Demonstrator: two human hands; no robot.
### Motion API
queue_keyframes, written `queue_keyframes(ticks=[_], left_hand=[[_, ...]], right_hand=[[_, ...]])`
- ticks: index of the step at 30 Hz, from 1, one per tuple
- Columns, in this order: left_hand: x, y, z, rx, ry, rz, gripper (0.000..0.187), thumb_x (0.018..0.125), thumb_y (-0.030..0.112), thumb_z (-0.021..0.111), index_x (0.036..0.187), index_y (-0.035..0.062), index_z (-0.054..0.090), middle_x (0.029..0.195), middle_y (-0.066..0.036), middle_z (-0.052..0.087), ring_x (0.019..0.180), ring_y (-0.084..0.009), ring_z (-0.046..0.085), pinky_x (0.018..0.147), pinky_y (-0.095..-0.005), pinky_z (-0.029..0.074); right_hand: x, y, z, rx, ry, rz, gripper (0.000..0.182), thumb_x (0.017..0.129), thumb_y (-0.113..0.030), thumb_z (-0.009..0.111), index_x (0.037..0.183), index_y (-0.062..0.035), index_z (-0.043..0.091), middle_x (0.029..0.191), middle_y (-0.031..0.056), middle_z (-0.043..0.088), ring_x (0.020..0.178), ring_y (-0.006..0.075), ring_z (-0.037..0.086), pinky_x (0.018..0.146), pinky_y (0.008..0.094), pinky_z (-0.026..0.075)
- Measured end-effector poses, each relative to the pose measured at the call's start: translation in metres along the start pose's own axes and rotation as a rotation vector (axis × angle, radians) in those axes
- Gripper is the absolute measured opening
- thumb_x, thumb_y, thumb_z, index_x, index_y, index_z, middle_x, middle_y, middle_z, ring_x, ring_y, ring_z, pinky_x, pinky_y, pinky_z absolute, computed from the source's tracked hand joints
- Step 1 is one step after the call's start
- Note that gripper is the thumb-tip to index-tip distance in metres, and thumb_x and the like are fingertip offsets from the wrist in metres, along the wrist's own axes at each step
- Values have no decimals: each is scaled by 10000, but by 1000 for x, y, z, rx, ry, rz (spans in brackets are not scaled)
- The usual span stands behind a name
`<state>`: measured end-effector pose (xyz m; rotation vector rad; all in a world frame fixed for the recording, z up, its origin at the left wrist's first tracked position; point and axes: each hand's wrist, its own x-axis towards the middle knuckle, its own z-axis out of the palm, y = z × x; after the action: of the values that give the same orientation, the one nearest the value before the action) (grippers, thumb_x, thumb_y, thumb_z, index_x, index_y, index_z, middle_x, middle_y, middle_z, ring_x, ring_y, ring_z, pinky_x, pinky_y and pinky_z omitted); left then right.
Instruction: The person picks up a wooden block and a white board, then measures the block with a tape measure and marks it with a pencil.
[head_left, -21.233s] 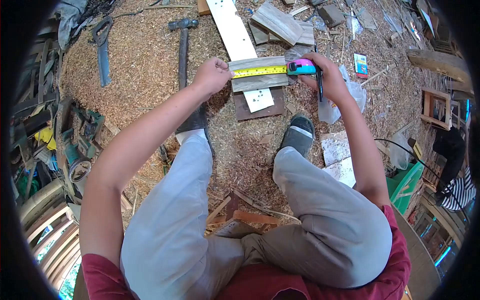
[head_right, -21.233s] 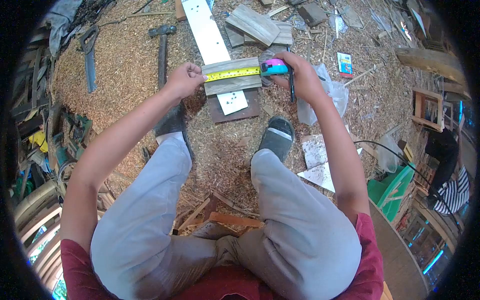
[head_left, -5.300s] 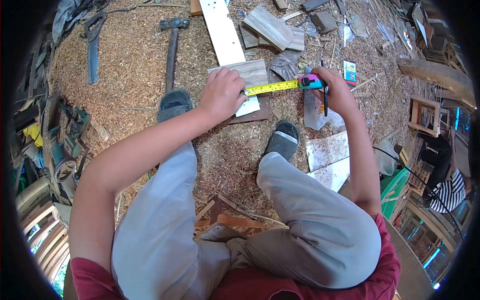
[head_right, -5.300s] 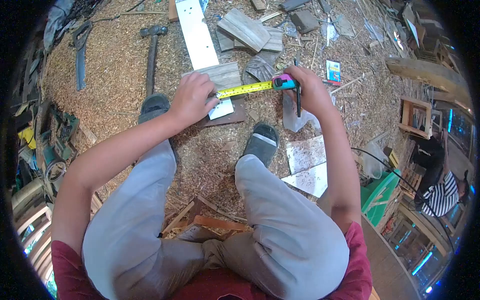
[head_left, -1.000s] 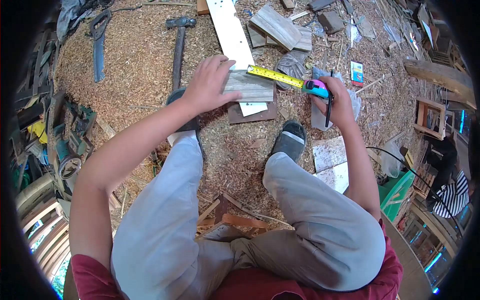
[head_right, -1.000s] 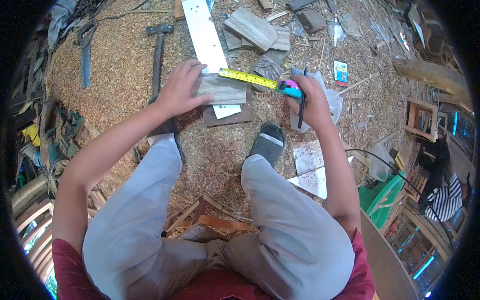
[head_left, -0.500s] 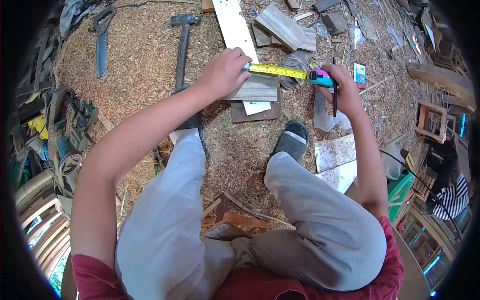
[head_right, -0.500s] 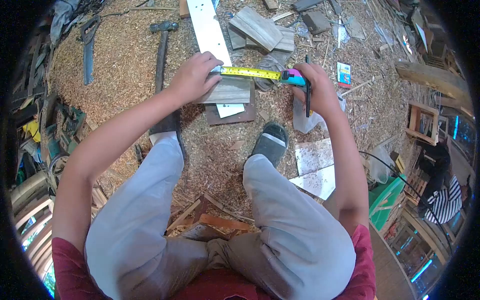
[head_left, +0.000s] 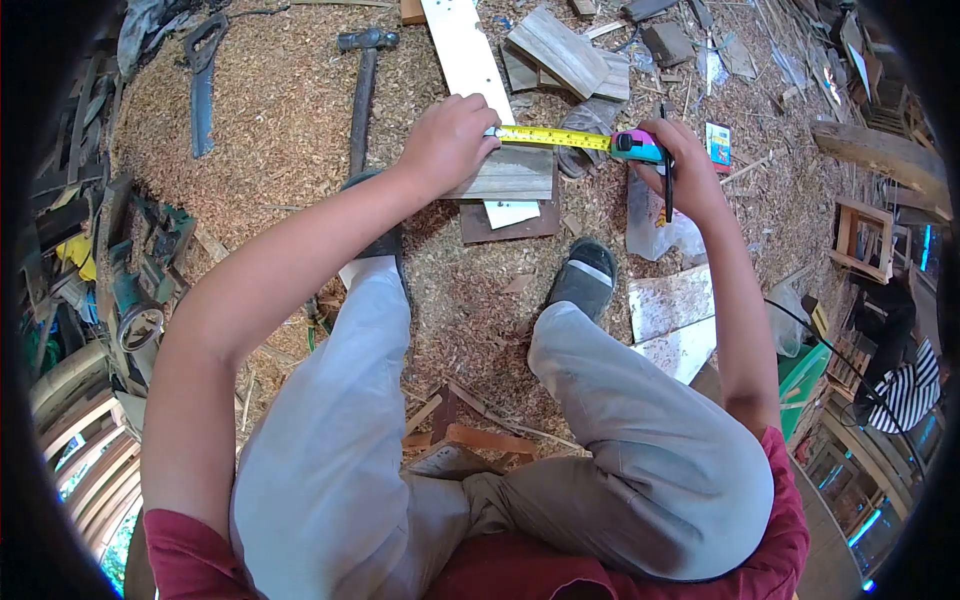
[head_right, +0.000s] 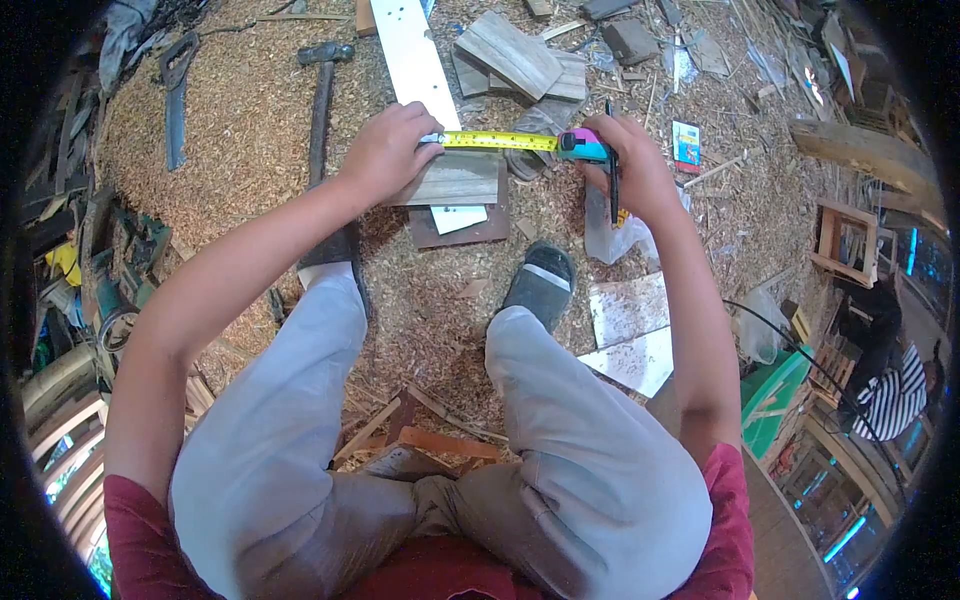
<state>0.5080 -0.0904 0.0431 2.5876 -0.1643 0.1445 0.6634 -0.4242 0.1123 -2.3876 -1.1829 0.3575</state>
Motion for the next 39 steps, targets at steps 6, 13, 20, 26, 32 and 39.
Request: queue_keyframes(ticks=[6,13,20,26,32,39], left_hand=[[2,0,0,4,2,1,215,888,195,835,1048,72,760,993,-97,674,957,-329,673,848,-470,564],[3,0,-1,5,-6,-2,208,886,197,838,1035,76,758,984,-94,678,947,-334,677,841,-473,564],[7,3,-1,18,-51,-48,164,895,206,832,988,87,767,982,-98,684,968,-339,694,867,-491,567],[10,8,-6,24,-86,-77,146,893,200,830,963,84,775,987,-107,693,979,-349,707,883,-502,572],[11,8,-5,25,-88,-85,177,896,202,829,1001,69,779,987,-104,696,969,-342,710,870,-489,575],[12,10,-6,33,-100,-96,195,893,203,830,1017,61,781,994,-103,700,965,-342,709,867,-483,577]], right_hand=[[0,3,4,4,20,6,491,793,-72,851,1249,-72,671,1088,151,691,1074,405,643,940,492,531],[0,8,6,-10,12,9,490,799,-77,853,1253,-75,669,1069,153,684,1062,402,651,924,489,534],[-2,13,14,-5,34,14,492,804,-90,866,1254,-82,667,1074,154,682,1058,402,656,920,487,535],[-3,25,25,2,38,12,485,814,-104,867,1256,-85,668,1086,155,690,1054,397,664,921,478,543],[-2,29,28,15,24,36,491,812,-104,860,1264,-88,671,1094,160,696,1068,399,666,930,476,544],[-4,31,35,35,44,21,511,800,-83,855,1273,-58,663,1132,163,708,1099,405,658,971,481,530]])
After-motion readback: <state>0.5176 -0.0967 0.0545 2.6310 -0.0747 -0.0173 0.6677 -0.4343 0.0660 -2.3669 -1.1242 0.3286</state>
